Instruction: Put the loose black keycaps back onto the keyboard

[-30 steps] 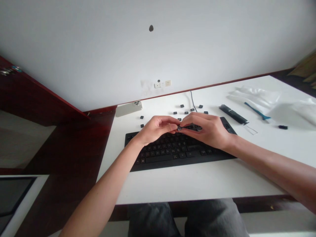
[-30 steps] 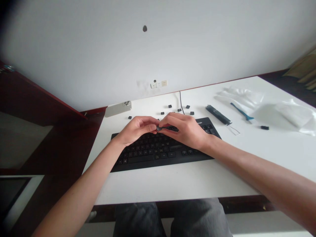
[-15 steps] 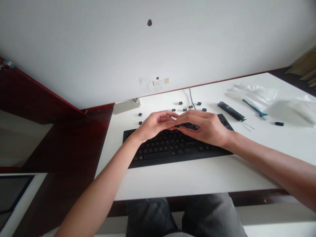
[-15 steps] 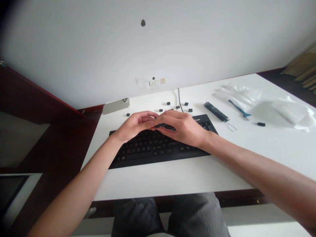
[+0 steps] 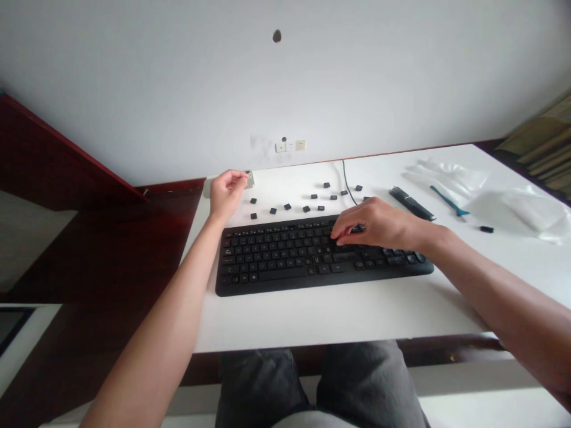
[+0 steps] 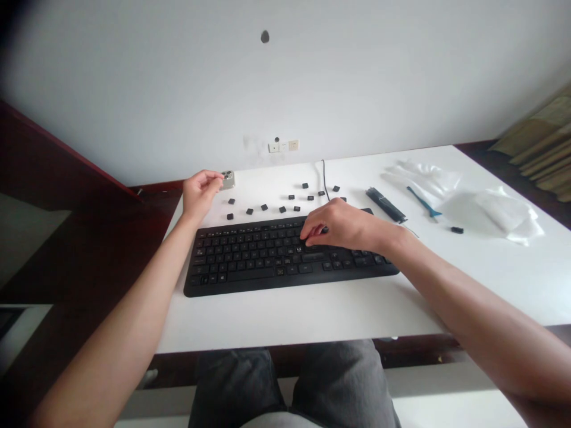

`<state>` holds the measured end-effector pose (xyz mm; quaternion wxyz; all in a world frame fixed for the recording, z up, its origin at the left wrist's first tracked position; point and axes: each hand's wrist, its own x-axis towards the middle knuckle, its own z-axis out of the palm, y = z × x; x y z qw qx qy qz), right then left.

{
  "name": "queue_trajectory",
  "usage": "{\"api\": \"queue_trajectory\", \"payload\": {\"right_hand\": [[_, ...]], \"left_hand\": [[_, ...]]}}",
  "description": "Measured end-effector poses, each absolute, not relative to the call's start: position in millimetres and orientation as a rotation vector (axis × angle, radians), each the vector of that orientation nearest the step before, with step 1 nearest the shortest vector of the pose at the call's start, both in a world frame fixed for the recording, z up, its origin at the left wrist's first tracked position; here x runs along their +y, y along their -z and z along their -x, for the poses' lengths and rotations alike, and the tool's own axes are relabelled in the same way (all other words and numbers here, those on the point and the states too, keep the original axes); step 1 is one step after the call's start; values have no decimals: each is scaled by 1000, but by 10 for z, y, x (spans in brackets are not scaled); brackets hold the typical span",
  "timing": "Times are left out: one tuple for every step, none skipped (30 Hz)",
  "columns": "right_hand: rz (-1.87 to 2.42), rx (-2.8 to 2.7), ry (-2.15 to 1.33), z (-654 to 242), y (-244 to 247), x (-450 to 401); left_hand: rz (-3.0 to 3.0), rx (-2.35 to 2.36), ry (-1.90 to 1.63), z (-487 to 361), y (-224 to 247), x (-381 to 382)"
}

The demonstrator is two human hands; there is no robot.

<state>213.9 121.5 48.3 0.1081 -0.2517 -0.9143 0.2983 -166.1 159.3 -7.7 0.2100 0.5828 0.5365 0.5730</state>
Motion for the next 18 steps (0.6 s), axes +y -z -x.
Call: {"api": "queue_trajectory", "payload": {"right_hand": [[734, -2699, -870, -2140, -469, 1225], [722, -2710, -855, -2139, -456, 1232], [705, -2720, -838, -2137, -447, 1237], [689, -2730, -823, -2134, -441, 1239], [675, -2738, -810, -2131, -440, 1236], [664, -2747, -799, -2129, -442, 1231], [653, -2756, -786, -2128, -446, 1222], [640, -2765, -771, -2127, -451, 1210], [626, -2772, -752, -2127, -455, 1198], [612, -2776, -729, -2128, -457, 1185], [597, -2778, -701, -2128, -458, 1173], [582, -2775, -673, -2129, -457, 1164], [565, -2771, -648, -2130, -454, 1156], [547, -2768, -628, -2130, -452, 1151], [529, -2765, -612, -2131, -451, 1147], [516, -2764, -601, -2133, -451, 1145], [508, -2766, -592, -2134, -454, 1144], [507, -2773, -583, -2136, -460, 1143]], "left_hand": [[-1643, 1511, -1603, 1688, 110, 1609], [-1659, 1527, -1606, 1709, 139, 1621], [-1666, 1542, -1605, 1728, 164, 1631], [-1663, 1555, -1602, 1746, 186, 1641], [-1653, 1566, -1600, 1764, 204, 1650], [-1638, 1573, -1600, 1782, 221, 1659], [-1620, 1578, -1600, 1799, 237, 1667], [-1602, 1581, -1602, 1814, 251, 1675], [-1587, 1583, -1604, 1827, 264, 1680], [-1577, 1587, -1602, 1835, 275, 1685], [-1573, 1592, -1593, 1840, 285, 1687], [-1574, 1597, -1580, 1842, 291, 1687], [-1577, 1601, -1564, 1841, 296, 1686], [-1580, 1605, -1548, 1839, 297, 1684], [-1582, 1607, -1534, 1835, 296, 1682], [-1583, 1606, -1525, 1831, 293, 1679], [-1580, 1604, -1524, 1828, 289, 1676], [-1575, 1602, -1528, 1824, 284, 1673]]}}
